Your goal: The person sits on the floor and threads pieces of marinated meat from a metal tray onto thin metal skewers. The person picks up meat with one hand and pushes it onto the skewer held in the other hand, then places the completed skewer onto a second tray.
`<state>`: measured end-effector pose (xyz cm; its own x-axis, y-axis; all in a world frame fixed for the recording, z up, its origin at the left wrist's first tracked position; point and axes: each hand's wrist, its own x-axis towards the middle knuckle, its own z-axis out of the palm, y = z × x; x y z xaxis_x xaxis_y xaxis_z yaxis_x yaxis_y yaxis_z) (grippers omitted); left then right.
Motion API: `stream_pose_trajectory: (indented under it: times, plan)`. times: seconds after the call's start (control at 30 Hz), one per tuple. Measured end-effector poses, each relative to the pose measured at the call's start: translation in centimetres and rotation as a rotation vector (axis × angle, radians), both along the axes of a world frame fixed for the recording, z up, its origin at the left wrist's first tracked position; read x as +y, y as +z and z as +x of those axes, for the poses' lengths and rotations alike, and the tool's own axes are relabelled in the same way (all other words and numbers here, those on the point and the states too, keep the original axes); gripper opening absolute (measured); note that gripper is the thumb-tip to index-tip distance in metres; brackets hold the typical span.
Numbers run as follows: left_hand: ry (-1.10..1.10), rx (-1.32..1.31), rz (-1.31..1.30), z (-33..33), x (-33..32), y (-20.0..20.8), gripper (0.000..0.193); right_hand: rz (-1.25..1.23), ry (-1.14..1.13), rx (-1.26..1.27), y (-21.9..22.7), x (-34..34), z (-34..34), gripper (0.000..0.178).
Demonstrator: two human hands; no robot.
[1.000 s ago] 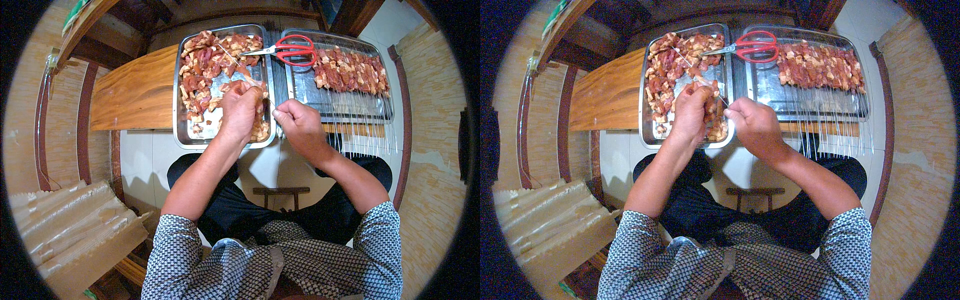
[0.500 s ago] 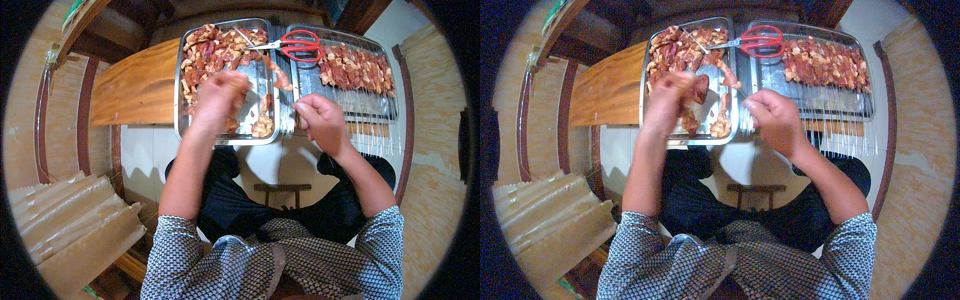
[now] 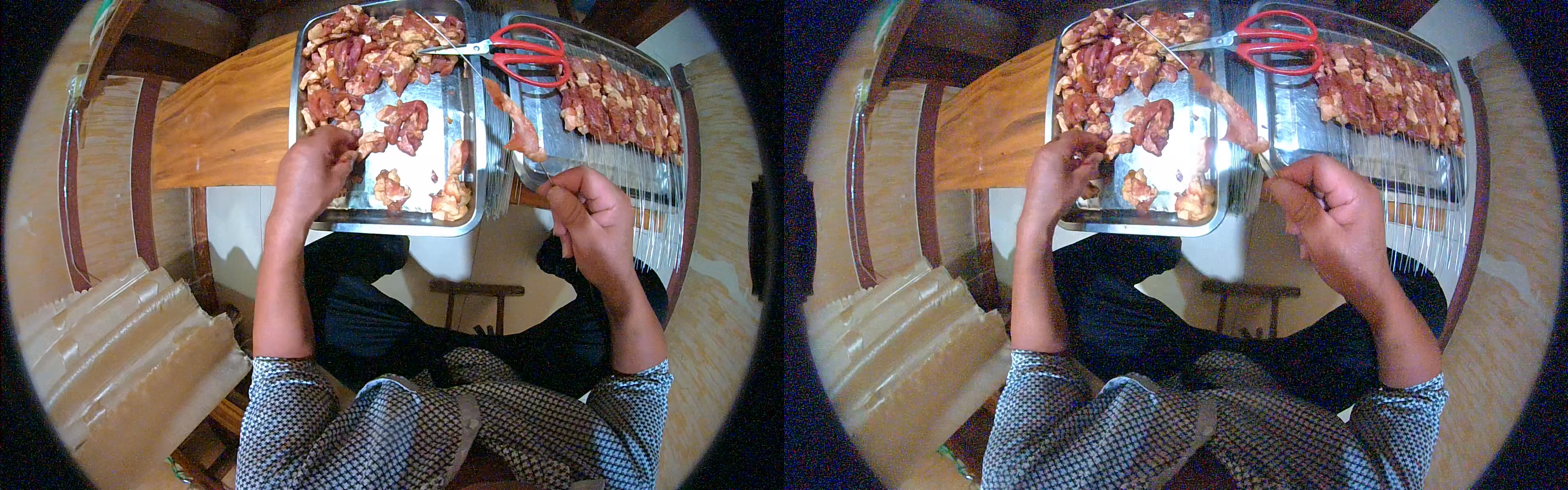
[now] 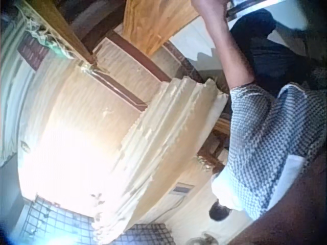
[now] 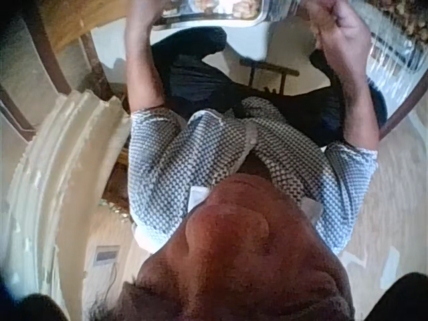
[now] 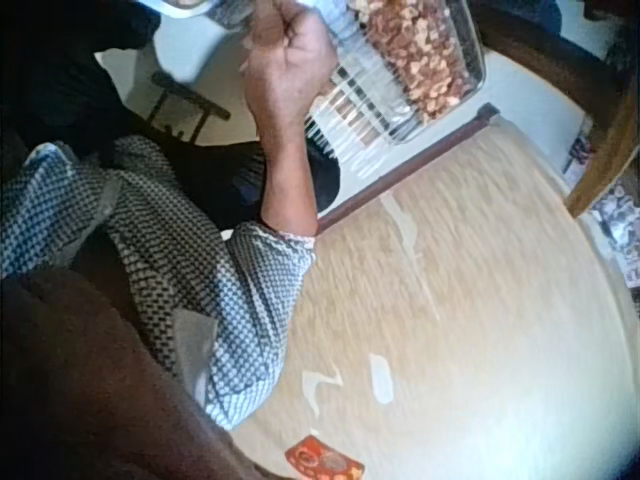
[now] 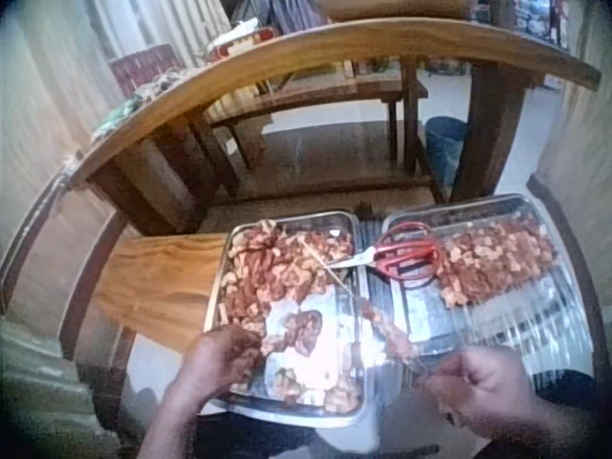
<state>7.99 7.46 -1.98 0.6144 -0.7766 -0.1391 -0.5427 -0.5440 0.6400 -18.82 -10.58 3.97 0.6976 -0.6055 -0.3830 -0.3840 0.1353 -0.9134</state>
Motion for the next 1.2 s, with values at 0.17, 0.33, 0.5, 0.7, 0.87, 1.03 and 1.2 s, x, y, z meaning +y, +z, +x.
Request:
stream_pose_trajectory:
  times: [0.17, 0.33, 0.5, 0.7, 0.87, 1.03, 1.2]
  plan:
    - [-0.182, -0.432, 0.201, -1.1, -1.8, 0.4, 0.025, 0.015, 0.01, 0.017, -0.6, 0.1, 0.6, 0.009]
    - [-0.181, -0.425, 0.242, -2.0, -2.6, 0.2, 0.021, 0.032, 0.059, 0.059, -0.9, 0.2, 0.9, 0.011]
    - [0.023, 0.116, -0.095, -1.4, -0.9, -0.2, 0.017, 0.036, 0.066, 0.088, -0.2, 0.3, 0.9, 0.012]
    - [0.257, 0.666, -0.289, 0.0, -0.9, 1.7, 0.006, 0.008, 0.066, -0.034, -0.6, 0.4, 0.5, 0.012]
    - [0.071, 0.17, -0.08, 0.0, -0.2, 0.1, 0.008, 0.017, 0.028, -0.085, -0.6, 0.4, 0.4, 0.009]
    - [-0.407, -0.291, -0.091, -1.2, -0.8, 0.0, 0.03, 0.0, 0.062, -0.107, -1.0, 0.3, 0.0, 0.008]
    - [-0.375, -0.445, 0.024, -1.3, -1.3, -0.5, 0.015, 0.061, 0.061, -0.148, -0.9, 0.4, 0.0, 0.009]
